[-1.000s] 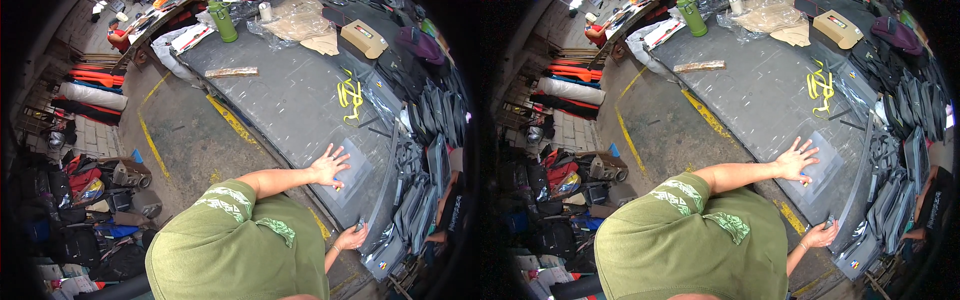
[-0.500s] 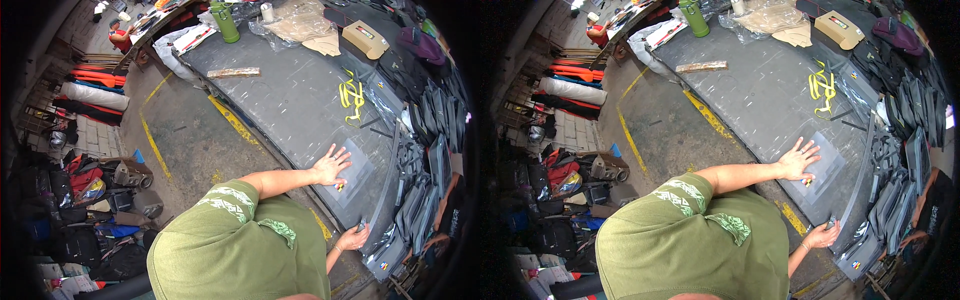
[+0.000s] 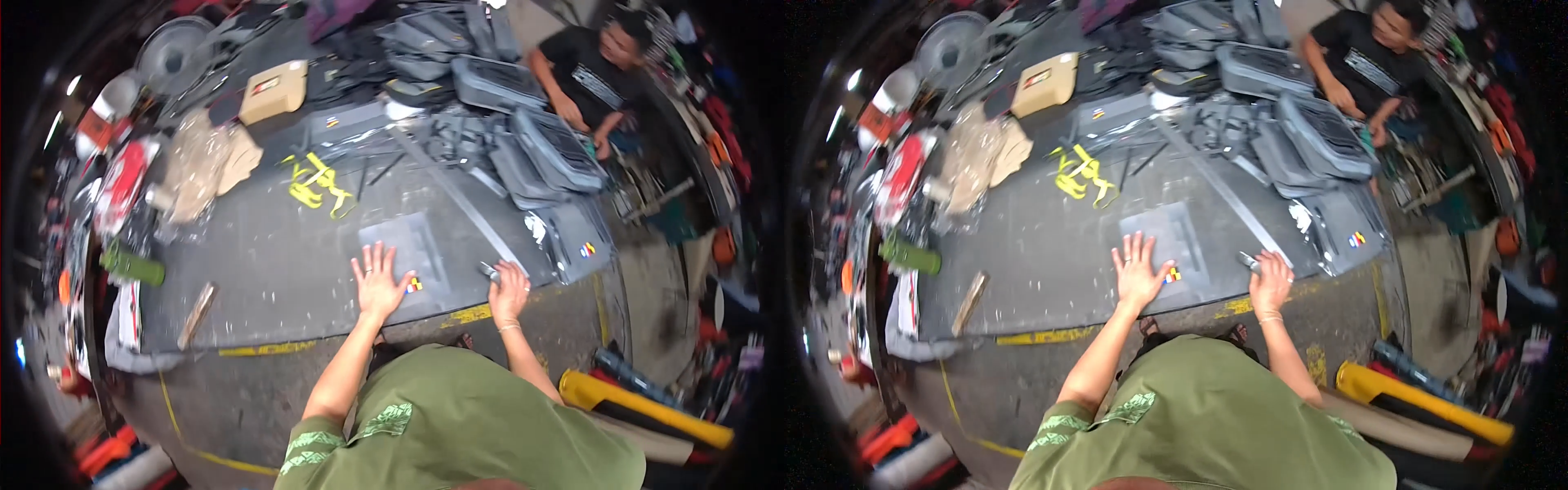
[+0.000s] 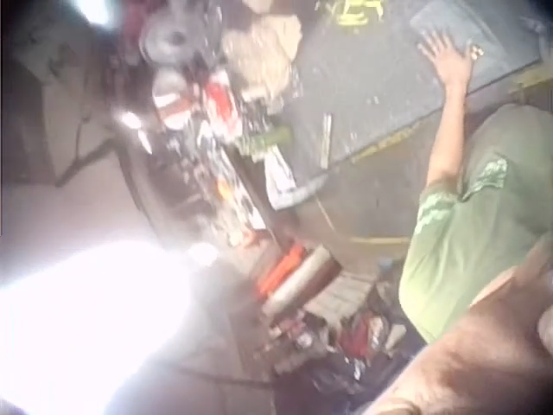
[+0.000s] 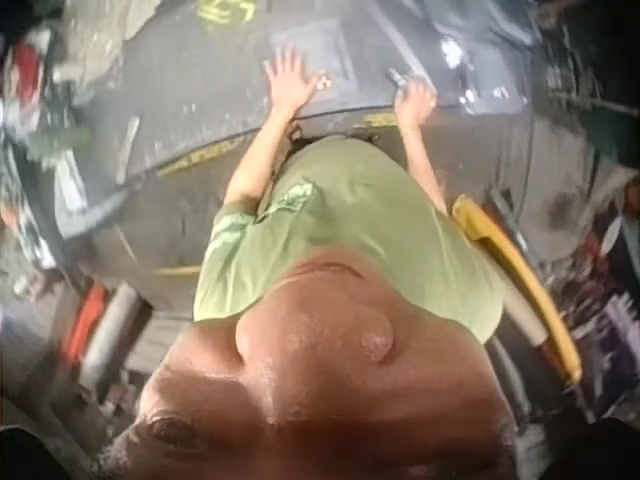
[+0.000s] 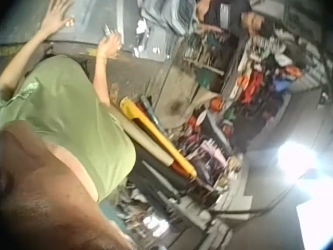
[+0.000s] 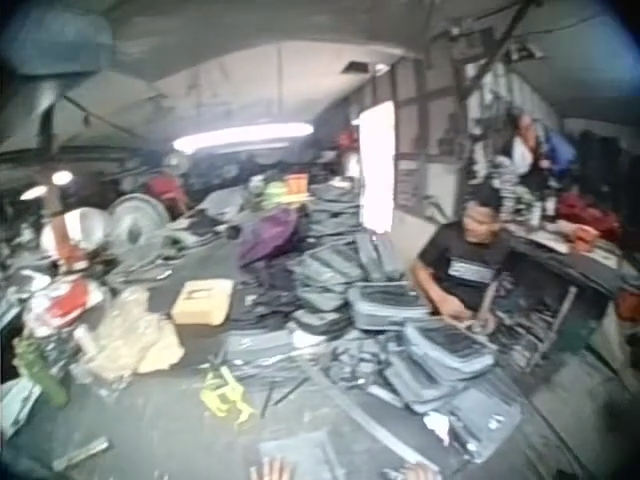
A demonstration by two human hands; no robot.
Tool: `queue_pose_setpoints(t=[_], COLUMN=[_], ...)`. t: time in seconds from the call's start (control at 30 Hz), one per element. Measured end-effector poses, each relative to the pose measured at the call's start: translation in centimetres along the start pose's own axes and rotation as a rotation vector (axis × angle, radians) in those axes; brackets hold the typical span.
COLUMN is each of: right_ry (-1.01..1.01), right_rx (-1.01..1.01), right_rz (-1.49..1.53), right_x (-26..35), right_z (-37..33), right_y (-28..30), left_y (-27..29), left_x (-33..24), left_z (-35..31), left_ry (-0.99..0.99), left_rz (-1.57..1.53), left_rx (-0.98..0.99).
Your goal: Trimming plastic sheets using a utility knife and a metal ruler on a workbench.
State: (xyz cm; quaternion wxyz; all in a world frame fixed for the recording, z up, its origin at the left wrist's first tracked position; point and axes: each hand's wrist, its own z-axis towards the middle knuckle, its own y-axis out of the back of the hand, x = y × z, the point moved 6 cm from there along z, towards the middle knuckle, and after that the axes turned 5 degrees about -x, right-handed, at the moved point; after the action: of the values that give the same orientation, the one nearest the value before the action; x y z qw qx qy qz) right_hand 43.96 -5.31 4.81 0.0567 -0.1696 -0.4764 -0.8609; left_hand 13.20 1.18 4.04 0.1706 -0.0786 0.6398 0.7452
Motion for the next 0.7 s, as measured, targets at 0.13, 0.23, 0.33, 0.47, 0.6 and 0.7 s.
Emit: queue_pose_setpoints(t=[0.13,0.23,0.33,0.47,0.6,0.7], right_ry=[-0.033,-0.027,-0.031,-0.038,-0.048,-0.043], right_rx=[-0.006,-0.002,0.003,-0.015,-0.017,-0.020], right_rz=[0.025,0.043,0.083,0.082,0.092,0.091], right_x=[-0.2,-0.2,0.5,0.5,0.2,0.3], right_z=[-0.2,-0.5,-0.1,0.0,-0.1,-0.1], right_y=[0.6,0.5,0.7,1.0,1.0,1.0], left_y=[-0.2,-0.2,0.3,0.1,0.3,0.6], left_x=[-0.4,-0.2,0.0,0.0,0.5,1.3], left_z=[0.0,0.0,-0.2,-0.1,0.4,1.0], left_ry=[-0.005,0.010,0.013,0.002,0.033,0.084], left_rz=[-0.002,0.019,0.011,0.012,-0.135,-0.236], left_rx=[0.023,0.071,0.066,0.038,0.070,0.153])
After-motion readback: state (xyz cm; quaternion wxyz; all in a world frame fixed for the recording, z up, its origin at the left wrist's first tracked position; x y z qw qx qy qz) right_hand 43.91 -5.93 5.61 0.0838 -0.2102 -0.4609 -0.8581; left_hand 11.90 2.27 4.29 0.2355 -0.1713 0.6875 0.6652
